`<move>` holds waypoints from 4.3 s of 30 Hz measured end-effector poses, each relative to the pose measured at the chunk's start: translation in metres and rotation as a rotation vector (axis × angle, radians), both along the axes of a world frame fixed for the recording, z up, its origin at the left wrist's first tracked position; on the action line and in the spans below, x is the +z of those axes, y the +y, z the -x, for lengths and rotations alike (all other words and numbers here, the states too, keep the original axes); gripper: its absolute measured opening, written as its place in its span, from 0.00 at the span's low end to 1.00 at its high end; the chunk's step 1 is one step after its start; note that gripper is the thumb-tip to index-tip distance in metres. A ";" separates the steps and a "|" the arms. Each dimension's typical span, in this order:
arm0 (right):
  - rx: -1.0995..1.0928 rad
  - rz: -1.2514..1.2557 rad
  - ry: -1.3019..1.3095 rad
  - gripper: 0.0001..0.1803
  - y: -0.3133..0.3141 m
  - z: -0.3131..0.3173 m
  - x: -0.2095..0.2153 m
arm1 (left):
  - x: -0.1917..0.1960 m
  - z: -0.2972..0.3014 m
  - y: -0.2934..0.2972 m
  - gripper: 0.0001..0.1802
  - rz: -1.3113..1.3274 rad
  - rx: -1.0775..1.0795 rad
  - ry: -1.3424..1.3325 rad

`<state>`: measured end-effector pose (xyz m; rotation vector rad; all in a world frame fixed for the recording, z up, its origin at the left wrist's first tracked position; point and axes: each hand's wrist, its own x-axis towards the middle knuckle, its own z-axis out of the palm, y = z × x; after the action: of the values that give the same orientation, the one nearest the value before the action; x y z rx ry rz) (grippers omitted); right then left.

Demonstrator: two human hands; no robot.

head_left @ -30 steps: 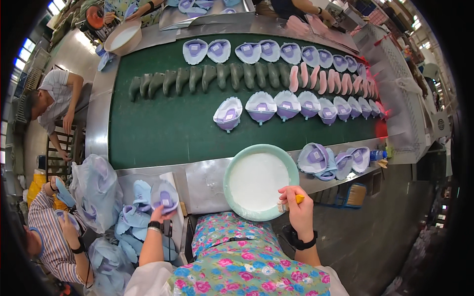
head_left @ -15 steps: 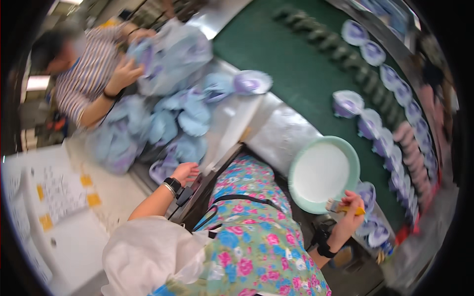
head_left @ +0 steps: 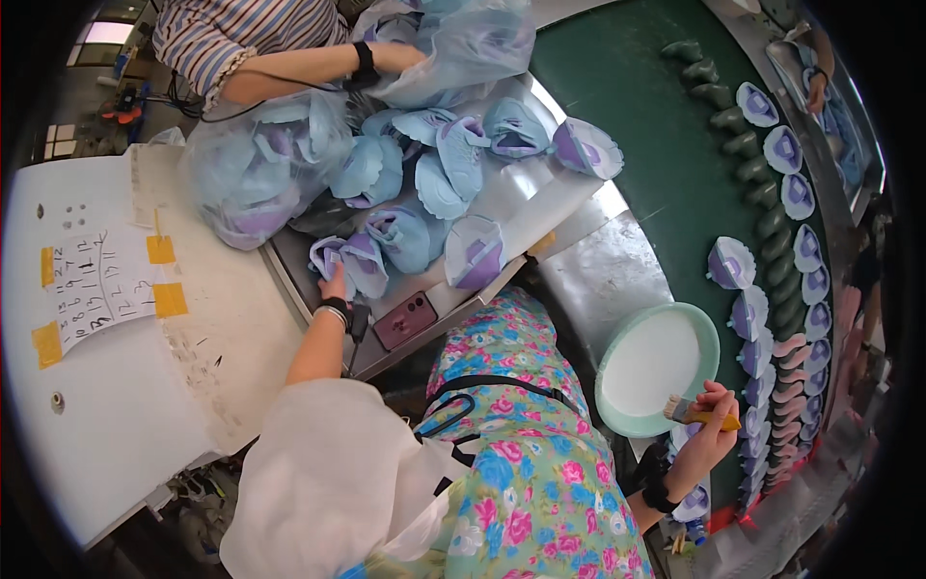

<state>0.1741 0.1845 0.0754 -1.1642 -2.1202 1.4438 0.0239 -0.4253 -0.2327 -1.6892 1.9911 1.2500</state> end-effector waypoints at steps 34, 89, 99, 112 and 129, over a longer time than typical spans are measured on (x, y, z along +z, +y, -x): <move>-0.383 0.121 0.010 0.17 -0.015 -0.037 -0.011 | 0.090 0.228 0.421 0.31 -0.337 -1.354 0.150; -0.345 -0.027 -0.055 0.12 0.019 -0.128 -0.126 | 0.282 -0.022 0.442 0.32 -1.252 -2.586 -0.095; -0.173 -0.179 -0.107 0.09 0.018 -0.114 -0.204 | 0.218 -0.043 0.421 0.30 -0.999 -1.640 0.006; -0.047 0.190 0.305 0.11 0.032 -0.109 -0.086 | 0.157 -0.062 0.462 0.35 -1.310 -1.142 -0.280; -0.481 0.499 0.195 0.12 0.010 -0.106 -0.078 | 0.174 -0.037 0.503 0.26 -1.238 -1.411 0.327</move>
<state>0.2802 0.1942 -0.0023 -1.4976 -1.2587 1.7927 0.0605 0.0782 -0.0591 0.4790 1.2724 1.4645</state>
